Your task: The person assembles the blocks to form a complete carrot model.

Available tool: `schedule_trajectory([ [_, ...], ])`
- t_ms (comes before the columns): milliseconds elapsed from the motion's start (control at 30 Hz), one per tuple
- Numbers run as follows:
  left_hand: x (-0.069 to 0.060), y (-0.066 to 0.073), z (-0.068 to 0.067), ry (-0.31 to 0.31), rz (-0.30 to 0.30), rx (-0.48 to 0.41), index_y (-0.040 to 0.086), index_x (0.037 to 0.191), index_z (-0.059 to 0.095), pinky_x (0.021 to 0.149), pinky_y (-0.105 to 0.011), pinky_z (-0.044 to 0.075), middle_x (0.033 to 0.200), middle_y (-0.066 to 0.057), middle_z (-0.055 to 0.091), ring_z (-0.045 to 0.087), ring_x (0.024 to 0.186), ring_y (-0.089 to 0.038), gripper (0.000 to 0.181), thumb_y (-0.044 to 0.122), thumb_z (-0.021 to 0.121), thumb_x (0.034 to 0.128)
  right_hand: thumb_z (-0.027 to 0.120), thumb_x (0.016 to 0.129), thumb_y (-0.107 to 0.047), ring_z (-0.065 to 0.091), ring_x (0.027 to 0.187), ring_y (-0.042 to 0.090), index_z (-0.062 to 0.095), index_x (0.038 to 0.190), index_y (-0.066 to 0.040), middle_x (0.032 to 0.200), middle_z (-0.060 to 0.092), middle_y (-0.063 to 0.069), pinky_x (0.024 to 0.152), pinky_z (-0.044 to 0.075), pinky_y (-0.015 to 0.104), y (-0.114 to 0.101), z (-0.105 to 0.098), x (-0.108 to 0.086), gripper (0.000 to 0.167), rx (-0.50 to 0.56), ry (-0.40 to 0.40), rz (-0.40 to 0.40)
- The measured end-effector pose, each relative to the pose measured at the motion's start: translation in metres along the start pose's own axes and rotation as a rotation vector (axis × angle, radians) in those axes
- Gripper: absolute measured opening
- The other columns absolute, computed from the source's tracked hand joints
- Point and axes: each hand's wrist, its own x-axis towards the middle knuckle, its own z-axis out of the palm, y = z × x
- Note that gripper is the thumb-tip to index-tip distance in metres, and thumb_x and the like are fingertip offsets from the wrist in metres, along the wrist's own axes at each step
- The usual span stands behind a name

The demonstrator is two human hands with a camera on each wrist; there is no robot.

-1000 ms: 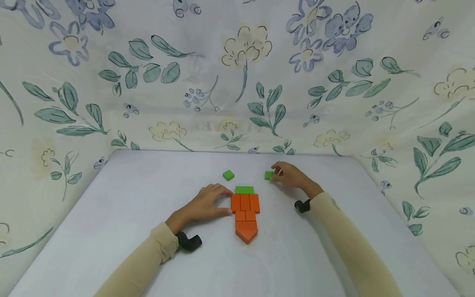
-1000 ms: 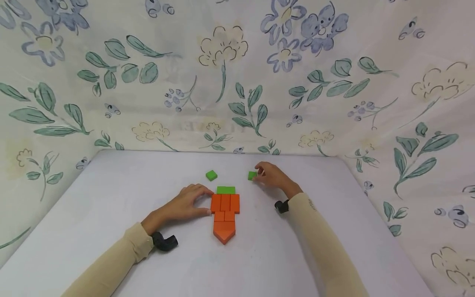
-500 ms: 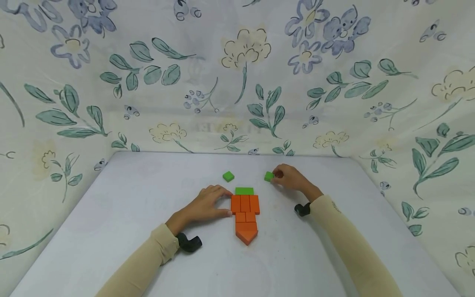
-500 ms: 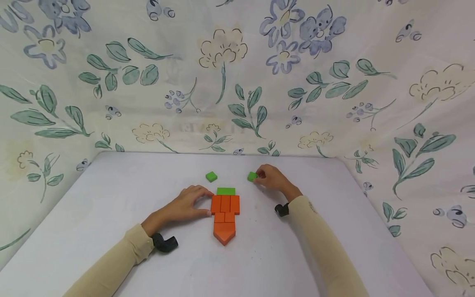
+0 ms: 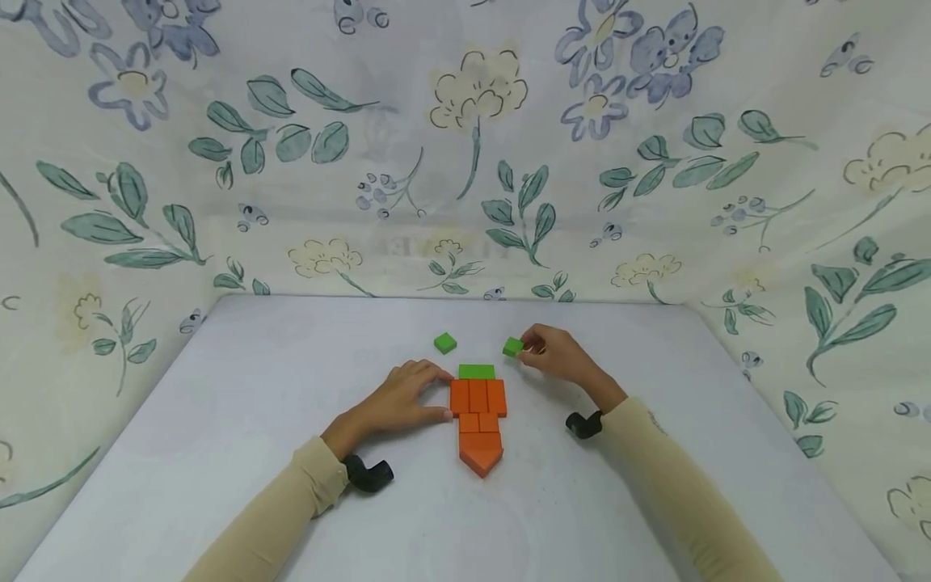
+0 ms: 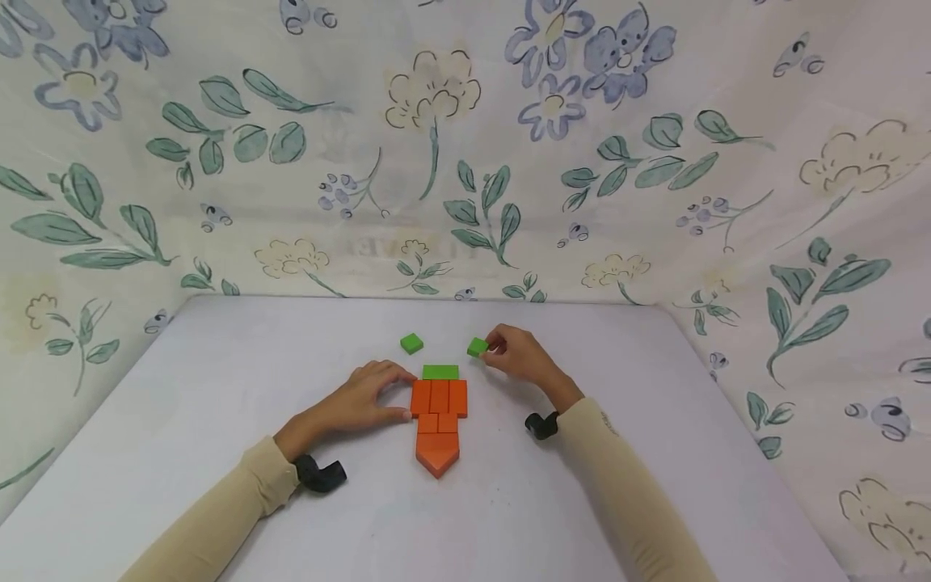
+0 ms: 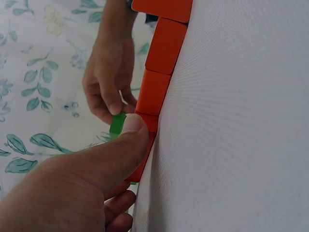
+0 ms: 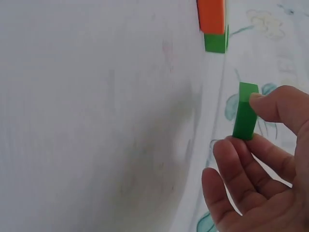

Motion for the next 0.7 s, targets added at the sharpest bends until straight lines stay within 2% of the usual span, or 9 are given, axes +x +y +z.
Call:
schedule_trajectory([
  [267,-0.001,-0.001,0.001,0.0,-0.012,-0.003,0.024,0.134,0.057,0.105,-0.046,0.036,0.136,0.002,0.057,0.048,0.127,-0.019,0.061,0.054,0.074,0.084,0.072,0.091,-0.016,0.06,0.088,0.019,0.067,0.11,-0.003,0.1,0.068,0.009,0.07,0.053,0.027,-0.008,0.014,-0.006,0.025,0.035,0.024,-0.051],
  [500,0.0,-0.002,0.001,0.006,0.004,0.006,0.024,0.134,0.057,0.105,-0.046,0.036,0.137,0.002,0.057,0.048,0.128,-0.02,0.061,0.055,0.074,0.0839,0.072,0.092,-0.019,0.061,0.091,0.02,0.066,0.114,-0.004,0.105,0.068,0.009,0.071,0.053,0.027,-0.01,0.024,-0.005,0.027,0.05,0.039,-0.016],
  [700,0.0,-0.001,0.001,0.002,0.0,0.009,0.024,0.134,0.057,0.105,-0.046,0.036,0.137,0.002,0.057,0.048,0.128,-0.02,0.061,0.055,0.073,0.084,0.072,0.092,-0.02,0.062,0.089,0.018,0.066,0.114,-0.006,0.103,0.069,0.008,0.073,0.052,0.028,-0.01,0.031,-0.005,0.027,0.044,0.052,0.027],
])
